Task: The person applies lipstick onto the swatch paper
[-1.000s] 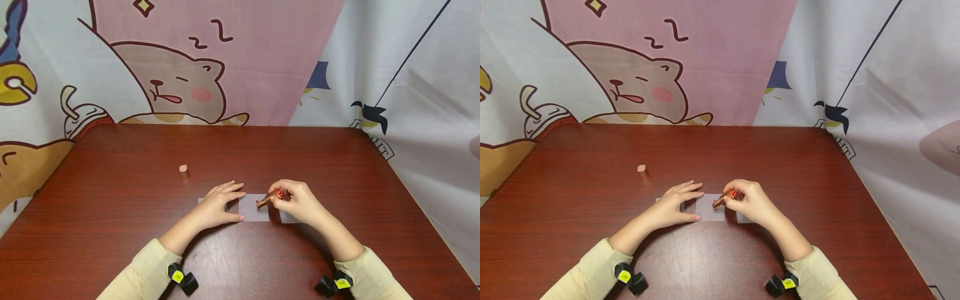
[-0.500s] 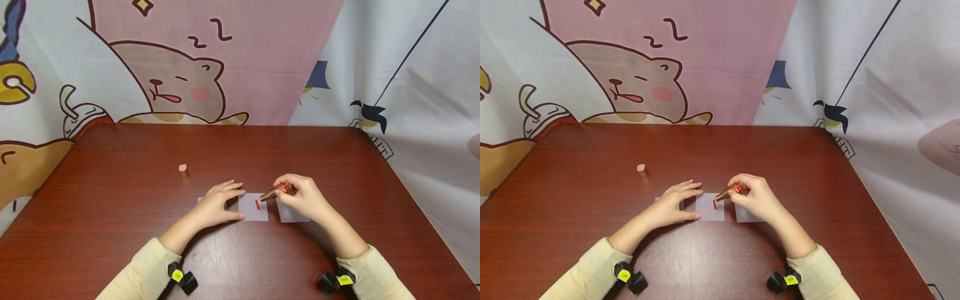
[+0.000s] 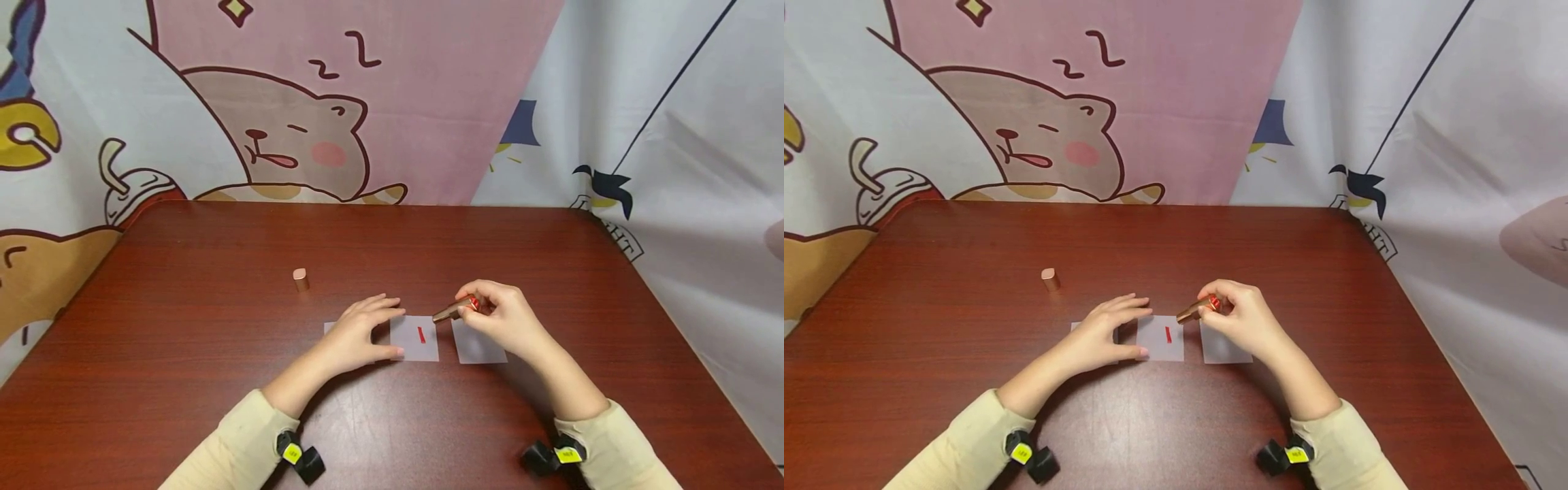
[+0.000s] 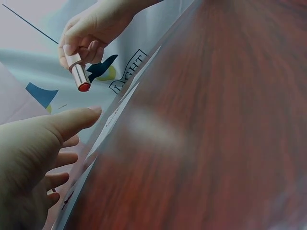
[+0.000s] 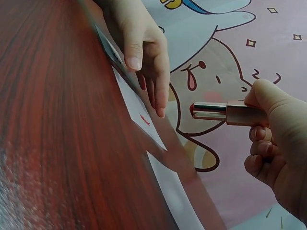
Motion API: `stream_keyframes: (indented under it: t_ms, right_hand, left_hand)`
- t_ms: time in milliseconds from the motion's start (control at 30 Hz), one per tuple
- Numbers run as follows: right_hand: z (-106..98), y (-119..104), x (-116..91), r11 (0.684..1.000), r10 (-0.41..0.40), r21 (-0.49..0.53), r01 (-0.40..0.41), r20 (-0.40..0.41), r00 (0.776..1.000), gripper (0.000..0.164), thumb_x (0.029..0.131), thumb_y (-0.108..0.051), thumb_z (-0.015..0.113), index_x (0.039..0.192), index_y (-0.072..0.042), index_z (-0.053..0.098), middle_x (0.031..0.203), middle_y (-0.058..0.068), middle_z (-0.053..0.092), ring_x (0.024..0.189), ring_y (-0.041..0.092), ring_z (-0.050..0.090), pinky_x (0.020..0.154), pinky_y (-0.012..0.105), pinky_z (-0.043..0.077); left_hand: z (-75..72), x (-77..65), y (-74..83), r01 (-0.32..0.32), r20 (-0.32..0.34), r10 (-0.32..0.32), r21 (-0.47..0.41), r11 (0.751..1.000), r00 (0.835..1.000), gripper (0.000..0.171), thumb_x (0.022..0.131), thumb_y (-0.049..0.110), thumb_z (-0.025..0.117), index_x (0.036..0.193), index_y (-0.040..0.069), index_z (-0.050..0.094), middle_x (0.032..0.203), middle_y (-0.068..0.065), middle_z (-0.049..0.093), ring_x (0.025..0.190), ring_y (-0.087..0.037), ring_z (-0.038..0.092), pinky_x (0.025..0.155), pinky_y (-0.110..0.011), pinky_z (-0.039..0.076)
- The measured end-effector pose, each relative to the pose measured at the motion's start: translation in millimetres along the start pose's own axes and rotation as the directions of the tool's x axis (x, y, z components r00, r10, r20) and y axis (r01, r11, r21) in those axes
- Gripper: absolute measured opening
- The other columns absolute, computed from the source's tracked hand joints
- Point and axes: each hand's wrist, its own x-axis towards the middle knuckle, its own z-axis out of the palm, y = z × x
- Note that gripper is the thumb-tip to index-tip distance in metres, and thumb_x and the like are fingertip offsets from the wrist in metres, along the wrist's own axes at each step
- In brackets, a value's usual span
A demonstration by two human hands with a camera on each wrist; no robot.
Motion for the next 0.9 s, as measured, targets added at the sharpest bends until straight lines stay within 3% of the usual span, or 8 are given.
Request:
stream_keyframes:
  t_ms: [900]
  right_hand:
    - [-24.1,11.9,-16.3,0.996,0.043,-0.076,-0.049,-0.078,0.996,0.026,0.073,0.009,0.071,0.088,-0.012,0.068,0.063,-0.008,0.047,0.054,0.006,0.04,0.045,0.022,0.032]
  left_hand:
    - [24.1,21.1,26.3,-0.006,0.012,0.006,0.002,1.0,1.0,0.066,0.079,0.042,0.077,0.134,0.012,0.057,0.142,-0.004,0.048,0.137,-0.025,0.032,0.11,-0.05,0.022]
